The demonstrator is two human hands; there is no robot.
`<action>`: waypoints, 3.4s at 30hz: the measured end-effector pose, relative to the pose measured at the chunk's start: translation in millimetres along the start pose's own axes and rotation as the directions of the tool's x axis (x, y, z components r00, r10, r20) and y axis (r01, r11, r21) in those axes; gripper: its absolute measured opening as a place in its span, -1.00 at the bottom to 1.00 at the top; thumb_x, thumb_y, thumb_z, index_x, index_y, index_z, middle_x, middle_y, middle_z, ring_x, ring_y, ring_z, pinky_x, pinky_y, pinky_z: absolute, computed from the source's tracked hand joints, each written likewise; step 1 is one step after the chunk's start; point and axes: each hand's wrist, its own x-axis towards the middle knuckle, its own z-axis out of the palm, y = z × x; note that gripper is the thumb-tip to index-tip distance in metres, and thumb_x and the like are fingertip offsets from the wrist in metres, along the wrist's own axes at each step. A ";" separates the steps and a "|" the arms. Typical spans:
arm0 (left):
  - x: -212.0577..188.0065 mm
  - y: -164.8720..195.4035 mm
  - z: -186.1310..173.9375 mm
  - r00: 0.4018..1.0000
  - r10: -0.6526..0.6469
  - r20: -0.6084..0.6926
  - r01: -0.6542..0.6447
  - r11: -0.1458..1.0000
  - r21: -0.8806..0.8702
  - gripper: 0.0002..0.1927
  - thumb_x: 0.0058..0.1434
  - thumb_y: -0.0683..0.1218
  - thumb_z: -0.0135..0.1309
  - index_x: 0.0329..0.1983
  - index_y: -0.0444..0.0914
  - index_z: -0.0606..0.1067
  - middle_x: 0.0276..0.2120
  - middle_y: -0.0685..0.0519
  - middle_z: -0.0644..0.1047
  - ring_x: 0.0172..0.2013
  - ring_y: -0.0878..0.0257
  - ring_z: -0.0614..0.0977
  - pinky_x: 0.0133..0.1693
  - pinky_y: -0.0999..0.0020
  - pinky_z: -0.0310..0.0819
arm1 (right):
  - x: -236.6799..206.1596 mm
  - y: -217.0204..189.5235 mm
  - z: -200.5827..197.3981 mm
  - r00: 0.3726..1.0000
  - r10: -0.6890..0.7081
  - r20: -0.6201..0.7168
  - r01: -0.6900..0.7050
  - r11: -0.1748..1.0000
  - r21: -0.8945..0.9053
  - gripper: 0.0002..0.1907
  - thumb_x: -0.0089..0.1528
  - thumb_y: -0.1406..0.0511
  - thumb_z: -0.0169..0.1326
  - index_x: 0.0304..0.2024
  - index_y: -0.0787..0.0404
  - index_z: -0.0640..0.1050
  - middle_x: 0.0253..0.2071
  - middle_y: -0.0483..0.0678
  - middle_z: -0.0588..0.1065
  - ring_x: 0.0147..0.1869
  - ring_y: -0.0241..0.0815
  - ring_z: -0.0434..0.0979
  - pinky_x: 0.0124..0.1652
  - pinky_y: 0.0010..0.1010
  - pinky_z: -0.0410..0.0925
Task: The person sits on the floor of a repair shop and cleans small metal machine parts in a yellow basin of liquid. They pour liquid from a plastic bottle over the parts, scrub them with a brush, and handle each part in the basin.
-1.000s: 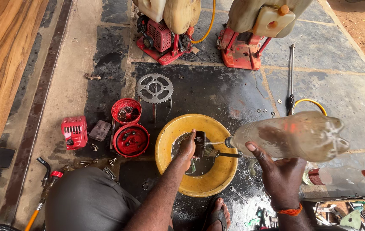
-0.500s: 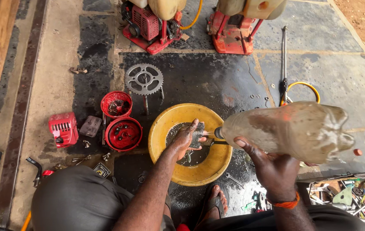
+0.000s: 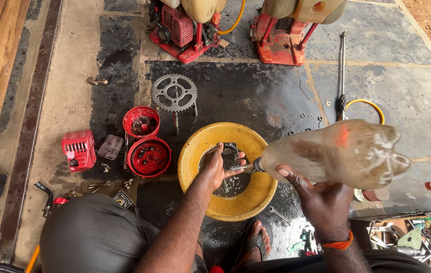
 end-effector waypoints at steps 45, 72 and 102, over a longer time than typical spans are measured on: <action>10.9 9.3 -3.9 0.978 0.188 -0.091 -0.173 0.973 0.151 -0.72 0.38 -0.03 0.03 0.08 -0.23 0.40 -0.12 0.00 0.56 -0.15 0.17 0.67 -0.12 -0.02 0.70 | 7.5 19.1 -0.8 0.983 -0.114 -0.142 0.101 0.990 -0.096 -0.48 0.20 0.35 0.39 0.11 0.46 0.48 0.04 0.07 0.55 0.11 -0.20 0.57 0.13 -0.37 0.46; -96.7 73.7 98.1 0.650 0.673 0.353 -0.475 -0.002 0.880 -0.88 0.27 -0.11 0.15 -0.19 -0.25 0.58 -0.28 -0.05 0.67 -0.22 0.02 0.70 -0.21 0.13 0.54 | 41.5 254.0 -117.1 0.275 0.849 0.451 -0.862 0.010 0.507 0.09 0.17 -0.21 0.19 0.30 0.61 0.27 -0.03 0.24 0.53 -0.04 0.09 0.60 0.01 -0.11 0.44; -104.7 106.3 107.9 0.603 0.718 0.347 -0.492 -0.007 0.871 -0.83 0.29 -0.16 0.21 -0.10 -0.33 0.57 -0.26 -0.04 0.67 -0.27 0.20 0.74 -0.23 0.30 0.58 | 18.4 337.4 -194.5 0.659 0.697 -0.284 -0.222 -0.180 -0.958 -0.16 -0.05 -0.26 0.38 0.10 0.07 0.60 0.08 0.02 0.62 0.15 0.04 0.63 0.03 -0.08 0.44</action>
